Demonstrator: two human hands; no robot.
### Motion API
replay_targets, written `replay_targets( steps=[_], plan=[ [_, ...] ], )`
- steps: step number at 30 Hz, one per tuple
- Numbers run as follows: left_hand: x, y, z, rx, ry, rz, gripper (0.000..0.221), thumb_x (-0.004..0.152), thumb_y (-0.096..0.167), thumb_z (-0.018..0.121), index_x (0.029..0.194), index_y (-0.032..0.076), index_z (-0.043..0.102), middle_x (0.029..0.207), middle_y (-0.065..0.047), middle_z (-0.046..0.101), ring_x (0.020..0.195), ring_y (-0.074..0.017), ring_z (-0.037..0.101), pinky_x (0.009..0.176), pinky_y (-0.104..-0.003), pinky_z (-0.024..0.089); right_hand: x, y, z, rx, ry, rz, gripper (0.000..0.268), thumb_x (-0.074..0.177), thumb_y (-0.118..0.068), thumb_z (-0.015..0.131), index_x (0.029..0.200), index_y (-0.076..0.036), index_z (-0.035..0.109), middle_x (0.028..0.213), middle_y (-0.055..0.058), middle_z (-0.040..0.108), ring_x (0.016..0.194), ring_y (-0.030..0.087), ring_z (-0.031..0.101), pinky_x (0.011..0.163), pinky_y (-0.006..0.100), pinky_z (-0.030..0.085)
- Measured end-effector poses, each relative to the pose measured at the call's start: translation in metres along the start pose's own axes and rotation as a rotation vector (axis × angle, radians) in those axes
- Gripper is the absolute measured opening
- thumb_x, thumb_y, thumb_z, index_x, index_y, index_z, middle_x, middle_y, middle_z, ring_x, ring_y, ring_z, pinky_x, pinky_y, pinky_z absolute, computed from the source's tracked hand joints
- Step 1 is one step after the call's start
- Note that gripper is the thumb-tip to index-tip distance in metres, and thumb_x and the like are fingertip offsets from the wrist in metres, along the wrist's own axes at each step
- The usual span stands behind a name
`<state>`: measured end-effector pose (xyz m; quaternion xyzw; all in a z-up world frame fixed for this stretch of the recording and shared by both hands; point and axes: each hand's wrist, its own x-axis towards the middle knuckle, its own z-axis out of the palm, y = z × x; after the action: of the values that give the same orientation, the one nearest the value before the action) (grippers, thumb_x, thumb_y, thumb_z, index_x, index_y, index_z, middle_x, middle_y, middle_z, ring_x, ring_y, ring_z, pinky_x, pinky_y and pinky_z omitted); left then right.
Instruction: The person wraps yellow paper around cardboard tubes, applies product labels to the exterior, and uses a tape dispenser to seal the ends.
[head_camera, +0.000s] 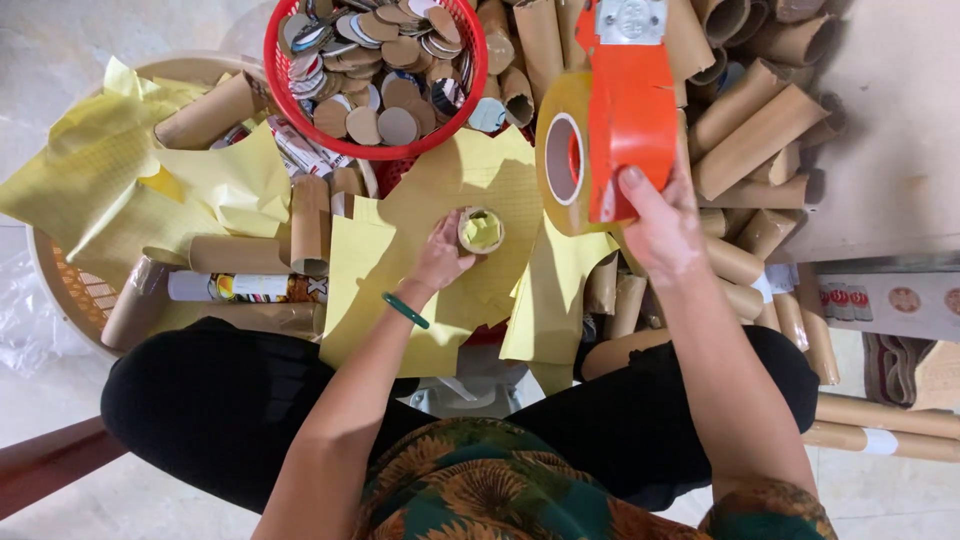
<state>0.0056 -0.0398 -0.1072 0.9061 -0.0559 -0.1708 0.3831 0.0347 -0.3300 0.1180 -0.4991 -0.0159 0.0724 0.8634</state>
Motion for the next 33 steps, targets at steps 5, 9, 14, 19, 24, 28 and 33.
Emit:
replay_targets(
  steps=[5,9,14,19,24,28,33],
  plan=[
    [-0.008,0.043,-0.075,0.076,-0.050,0.005,0.085,0.078,0.015,0.077,0.150,0.004,0.034,0.152,-0.021,0.040,0.138,-0.0383,0.040,0.114,-0.043,0.038,-0.007,-0.037,0.035,-0.076,-0.032,0.035,0.070,0.093,0.002,0.069,0.157,-0.002,0.040,0.129,0.015,0.063,0.113,0.026,0.060,0.102,0.041,0.049],
    [0.027,0.043,-0.136,0.072,0.182,0.047,0.013,0.103,0.008,0.061,0.114,0.008,0.069,0.114,-0.008,0.075,0.102,-0.0236,0.075,0.100,-0.034,0.062,-0.007,-0.017,0.021,-0.257,0.015,0.091,0.080,0.087,0.000,0.075,0.157,0.000,0.036,0.143,0.012,0.060,0.136,0.024,0.057,0.117,0.037,0.043],
    [0.107,0.006,-0.160,0.458,0.533,0.084,0.029,0.079,0.015,0.077,0.107,0.010,0.070,0.110,-0.010,0.070,0.109,-0.0319,0.064,0.095,-0.048,0.054,-0.008,-0.009,0.017,-0.366,0.046,0.168,0.085,0.083,-0.011,0.081,0.156,0.002,0.040,0.143,0.014,0.061,0.135,0.023,0.056,0.116,0.035,0.042],
    [0.133,-0.009,-0.169,0.588,0.356,-0.194,0.032,0.076,0.015,0.080,0.105,0.012,0.069,0.114,-0.013,0.067,0.108,-0.0344,0.061,0.085,-0.044,0.055,-0.018,-0.013,0.010,-0.422,0.072,0.266,0.089,0.080,-0.018,0.081,0.155,-0.001,0.037,0.141,0.013,0.061,0.133,0.023,0.057,0.114,0.035,0.043],
    [0.104,0.029,-0.205,0.264,0.350,-0.288,0.019,0.083,0.026,0.083,0.096,0.015,0.073,0.098,-0.003,0.073,0.092,-0.0202,0.068,0.082,-0.038,0.057,-0.030,-0.021,0.008,-0.447,0.074,0.313,0.089,0.081,-0.016,0.079,0.157,-0.001,0.036,0.144,0.011,0.058,0.134,0.021,0.054,0.114,0.035,0.041],
    [0.091,0.011,-0.211,0.310,0.536,-0.019,0.013,0.088,0.023,0.084,0.092,0.014,0.075,0.087,-0.002,0.074,0.080,-0.0196,0.068,0.078,-0.039,0.056,-0.038,-0.014,-0.001,-0.415,0.060,0.322,0.087,0.083,-0.012,0.078,0.157,0.000,0.036,0.144,0.012,0.058,0.134,0.022,0.054,0.114,0.035,0.042],
    [0.034,0.064,-0.194,-0.040,0.611,0.494,0.009,0.105,0.007,0.070,0.097,0.007,0.073,0.093,-0.005,0.070,0.079,-0.0163,0.067,0.068,-0.030,0.058,-0.048,-0.009,-0.010,-0.368,0.087,0.347,0.092,0.080,-0.009,0.080,0.159,-0.001,0.033,0.145,0.012,0.059,0.135,0.022,0.055,0.115,0.036,0.042]
  ],
)
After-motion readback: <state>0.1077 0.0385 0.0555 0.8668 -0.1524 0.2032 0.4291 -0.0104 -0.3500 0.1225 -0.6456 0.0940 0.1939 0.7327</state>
